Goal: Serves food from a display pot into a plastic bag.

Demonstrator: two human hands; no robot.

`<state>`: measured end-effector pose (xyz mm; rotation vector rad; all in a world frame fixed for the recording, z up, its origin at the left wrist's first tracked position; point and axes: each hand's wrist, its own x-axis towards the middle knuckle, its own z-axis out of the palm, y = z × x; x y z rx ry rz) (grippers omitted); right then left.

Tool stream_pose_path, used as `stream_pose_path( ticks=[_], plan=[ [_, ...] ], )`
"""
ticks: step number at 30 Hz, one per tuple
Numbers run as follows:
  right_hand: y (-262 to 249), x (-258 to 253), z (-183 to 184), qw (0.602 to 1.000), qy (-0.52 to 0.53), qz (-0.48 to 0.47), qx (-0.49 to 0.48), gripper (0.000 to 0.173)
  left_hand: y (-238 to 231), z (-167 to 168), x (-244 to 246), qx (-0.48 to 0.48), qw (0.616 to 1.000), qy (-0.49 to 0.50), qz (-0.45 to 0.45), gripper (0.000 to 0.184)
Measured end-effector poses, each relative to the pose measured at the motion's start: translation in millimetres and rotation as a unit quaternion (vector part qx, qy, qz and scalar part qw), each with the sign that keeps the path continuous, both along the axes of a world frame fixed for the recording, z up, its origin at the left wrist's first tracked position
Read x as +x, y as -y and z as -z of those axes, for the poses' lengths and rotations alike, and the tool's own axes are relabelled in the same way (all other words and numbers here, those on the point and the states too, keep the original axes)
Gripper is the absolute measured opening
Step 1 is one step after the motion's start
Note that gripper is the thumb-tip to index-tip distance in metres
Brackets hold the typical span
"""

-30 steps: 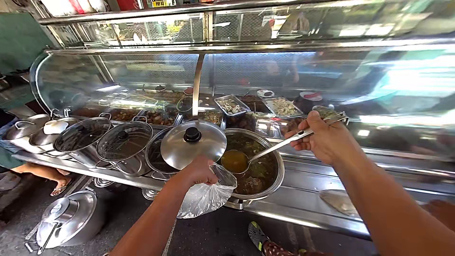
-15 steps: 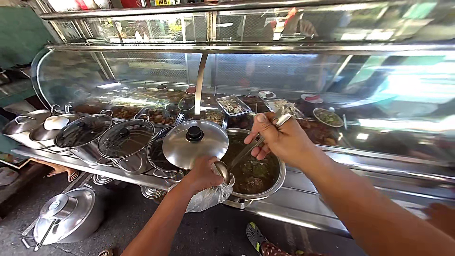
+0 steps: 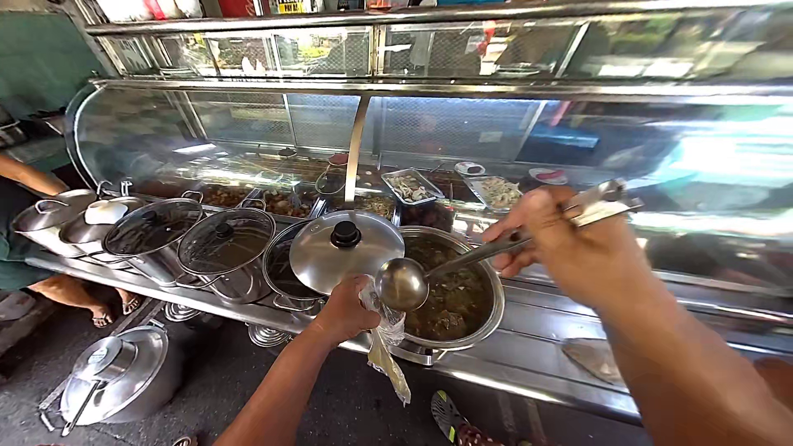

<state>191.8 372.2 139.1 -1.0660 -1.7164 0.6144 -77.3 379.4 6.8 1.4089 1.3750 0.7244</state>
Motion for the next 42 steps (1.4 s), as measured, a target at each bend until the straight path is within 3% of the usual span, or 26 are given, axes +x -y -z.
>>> stream_pose_path(
  ticks=[4, 11, 16, 21, 25, 31, 42],
  plan=[
    [-20, 39, 21, 0.990, -0.100, 0.091, -0.046, 0.030, -6, -4, 6, 0.000, 0.999, -0.024, 0.027, 0.083],
    [-22, 32, 96, 0.995, 0.051, 0.087, 0.011, 0.025, -13, -12, 14, 0.000, 0.998, -0.043, 0.042, 0.081],
    [-26, 31, 117, 0.996, 0.038, 0.081, -0.005, 0.025, -12, -10, 13, -0.012, 0.999, -0.031, 0.036, 0.080],
    [-33, 41, 117, 0.968, -0.105, 0.152, -0.172, 0.031, -10, -10, 14, -0.018, 0.999, -0.025, 0.038, 0.078],
    [-39, 59, 113, 0.930, -0.213, 0.193, -0.227, 0.038, -12, -10, 17, -0.026, 0.998, -0.019, 0.046, 0.080],
    [-36, 71, 94, 0.924, -0.238, 0.191, -0.233, 0.038, -18, -7, 20, -0.047, 0.998, -0.005, 0.051, 0.084],
    [-41, 72, 56, 0.935, -0.245, 0.151, -0.209, 0.041, -26, 5, 21, -0.052, 0.997, -0.003, 0.052, 0.072]
  ],
)
